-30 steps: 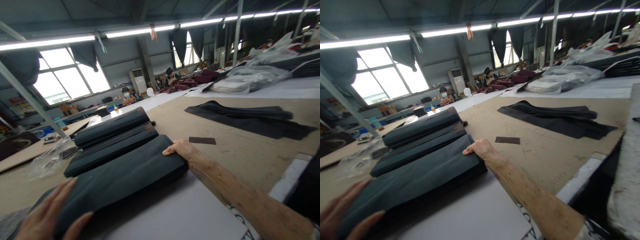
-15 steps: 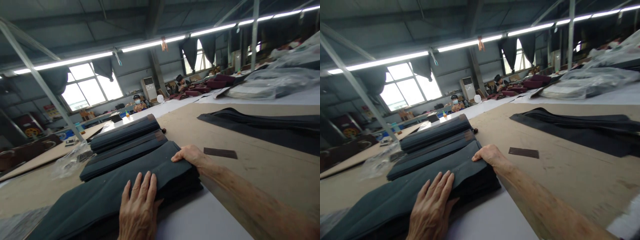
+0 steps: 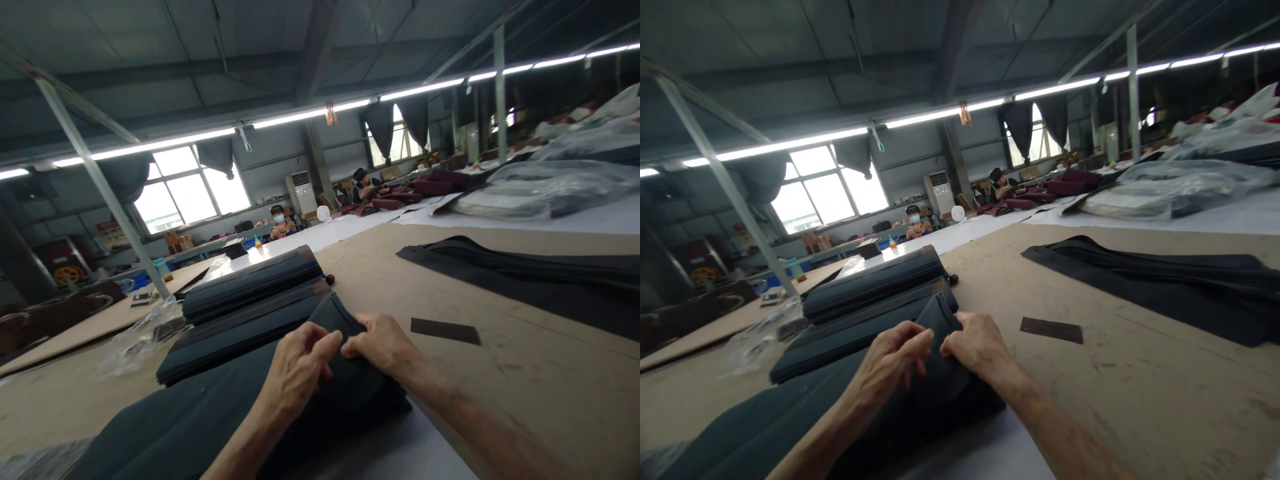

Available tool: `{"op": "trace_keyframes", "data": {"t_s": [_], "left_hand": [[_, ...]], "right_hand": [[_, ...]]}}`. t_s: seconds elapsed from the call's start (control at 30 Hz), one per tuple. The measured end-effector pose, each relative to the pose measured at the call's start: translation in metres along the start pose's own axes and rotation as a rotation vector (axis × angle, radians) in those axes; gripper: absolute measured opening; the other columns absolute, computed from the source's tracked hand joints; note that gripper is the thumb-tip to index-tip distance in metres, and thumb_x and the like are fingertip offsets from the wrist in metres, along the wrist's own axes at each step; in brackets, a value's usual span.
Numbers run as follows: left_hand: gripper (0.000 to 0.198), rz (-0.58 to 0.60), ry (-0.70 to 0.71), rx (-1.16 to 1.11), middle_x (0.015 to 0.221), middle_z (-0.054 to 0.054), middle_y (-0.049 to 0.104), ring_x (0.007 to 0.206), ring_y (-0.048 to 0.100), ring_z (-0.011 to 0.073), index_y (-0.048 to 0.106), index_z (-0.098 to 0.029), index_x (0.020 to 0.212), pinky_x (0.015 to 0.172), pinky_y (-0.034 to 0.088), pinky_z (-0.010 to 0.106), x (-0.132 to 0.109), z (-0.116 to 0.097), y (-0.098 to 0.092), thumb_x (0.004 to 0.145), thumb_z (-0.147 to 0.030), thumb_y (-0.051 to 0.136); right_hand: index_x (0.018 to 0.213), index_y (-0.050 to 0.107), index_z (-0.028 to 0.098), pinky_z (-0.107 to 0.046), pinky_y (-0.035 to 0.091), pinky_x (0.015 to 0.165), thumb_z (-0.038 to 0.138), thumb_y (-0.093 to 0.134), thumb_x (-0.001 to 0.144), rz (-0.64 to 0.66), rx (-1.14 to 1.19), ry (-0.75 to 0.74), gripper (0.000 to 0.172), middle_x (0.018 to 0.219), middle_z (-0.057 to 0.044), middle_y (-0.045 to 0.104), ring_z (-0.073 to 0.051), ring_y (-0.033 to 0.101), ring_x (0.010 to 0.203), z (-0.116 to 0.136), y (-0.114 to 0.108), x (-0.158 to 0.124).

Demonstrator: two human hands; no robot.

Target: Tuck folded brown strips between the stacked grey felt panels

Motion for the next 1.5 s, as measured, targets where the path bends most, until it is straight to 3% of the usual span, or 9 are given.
{"op": "trace_keyframes", "data": {"t_s": [0.1,0.2,0.37,0.47,0.63,0.8,0.97,1.17,1.5], "left_hand": [[0.047,0.052,-0.071,-0.305,0.051,0.000,0.050,0.037,0.040,0.0074,0.052,-0.013,0.067,0.033,0.028,0.016,0.018,0.009,0.017,0.069,-0.060,0.055],[0.060,0.045,-0.140,-0.544,0.053,0.001,0.052,0.040,0.046,0.0089,0.050,-0.012,0.067,0.036,0.037,0.017,0.019,0.021,0.018,0.057,-0.071,0.058],[0.064,0.020,-0.277,-0.858,0.052,0.003,0.054,0.043,0.051,0.0113,0.059,-0.008,0.075,0.041,0.044,0.019,0.009,0.024,0.004,0.055,-0.068,0.064],[0.056,-0.009,-0.312,-0.903,0.059,0.005,0.057,0.046,0.053,0.0129,0.062,-0.008,0.081,0.041,0.043,0.020,0.006,0.020,0.001,0.067,-0.062,0.058],[0.041,-0.018,-0.350,-0.859,0.064,0.008,0.060,0.052,0.055,0.0156,0.061,-0.008,0.081,0.048,0.045,0.023,0.006,0.019,0.000,0.067,-0.046,0.064],[0.032,-0.132,-0.305,-0.707,0.066,0.007,0.060,0.056,0.057,0.0178,0.059,-0.008,0.087,0.055,0.048,0.029,0.007,0.029,-0.007,0.060,-0.024,0.067],[0.033,-0.111,-0.300,-0.770,0.068,0.011,0.062,0.058,0.058,0.0202,0.060,-0.003,0.085,0.059,0.050,0.033,0.007,0.036,-0.007,0.058,-0.020,0.070],[0.034,-0.092,-0.300,-0.816,0.072,0.013,0.064,0.057,0.060,0.0197,0.061,-0.002,0.085,0.058,0.051,0.031,0.007,0.035,-0.008,0.058,-0.018,0.073],[0.037,-0.090,-0.294,-0.822,0.074,0.015,0.065,0.065,0.063,0.0239,0.061,-0.003,0.092,0.064,0.053,0.032,0.006,0.034,-0.006,0.061,-0.018,0.072]], "right_hand": [[0.075,0.062,0.014,-0.036,0.037,0.067,0.016,0.057,0.054,-0.084,-0.262,-0.048,0.021,0.075,-0.014,0.062,-0.033,0.056,0.083,0.021,0.006,-0.014],[0.073,0.061,0.012,-0.042,0.036,0.073,0.015,0.057,0.058,-0.091,-0.368,-0.060,0.016,0.081,-0.019,0.061,-0.037,0.055,0.085,0.039,0.015,-0.022],[0.075,0.064,0.015,-0.032,0.041,0.067,0.037,0.061,0.064,0.122,-0.193,-0.061,0.024,0.080,-0.011,0.063,-0.027,0.057,0.082,0.049,0.020,-0.018],[0.086,0.065,0.017,-0.023,0.041,0.058,0.046,0.043,0.078,0.234,0.091,-0.042,0.038,0.086,-0.005,0.063,-0.017,0.058,0.080,0.036,0.020,-0.015],[0.106,0.059,0.017,-0.024,0.042,0.063,0.033,0.053,0.072,0.324,0.510,0.011,0.038,0.086,-0.004,0.061,-0.014,0.056,0.074,0.009,0.031,-0.018],[0.093,0.064,0.019,-0.024,0.040,0.084,0.025,0.050,0.074,0.098,0.281,-0.267,0.025,0.097,-0.002,0.058,-0.015,0.053,0.092,0.007,0.035,-0.019],[0.094,0.061,0.015,-0.025,0.044,0.075,0.027,0.056,0.072,0.038,0.135,-0.085,0.026,0.091,-0.005,0.059,-0.016,0.055,0.080,0.004,0.034,-0.018],[0.094,0.060,0.013,-0.023,0.046,0.066,0.028,0.061,0.067,0.158,0.326,0.048,0.031,0.085,-0.005,0.064,-0.016,0.059,0.077,0.006,0.030,-0.022],[0.091,0.065,0.015,-0.021,0.045,0.062,0.030,0.057,0.066,0.122,0.276,0.000,0.030,0.081,-0.002,0.066,-0.015,0.060,0.073,0.000,0.025,-0.019]]}}
Point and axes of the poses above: each hand's wrist, its own x-axis towards the middle knuckle, its own y-axis out of the palm, z = x × y, the point moved 3 cm from there along x, towards the middle knuckle
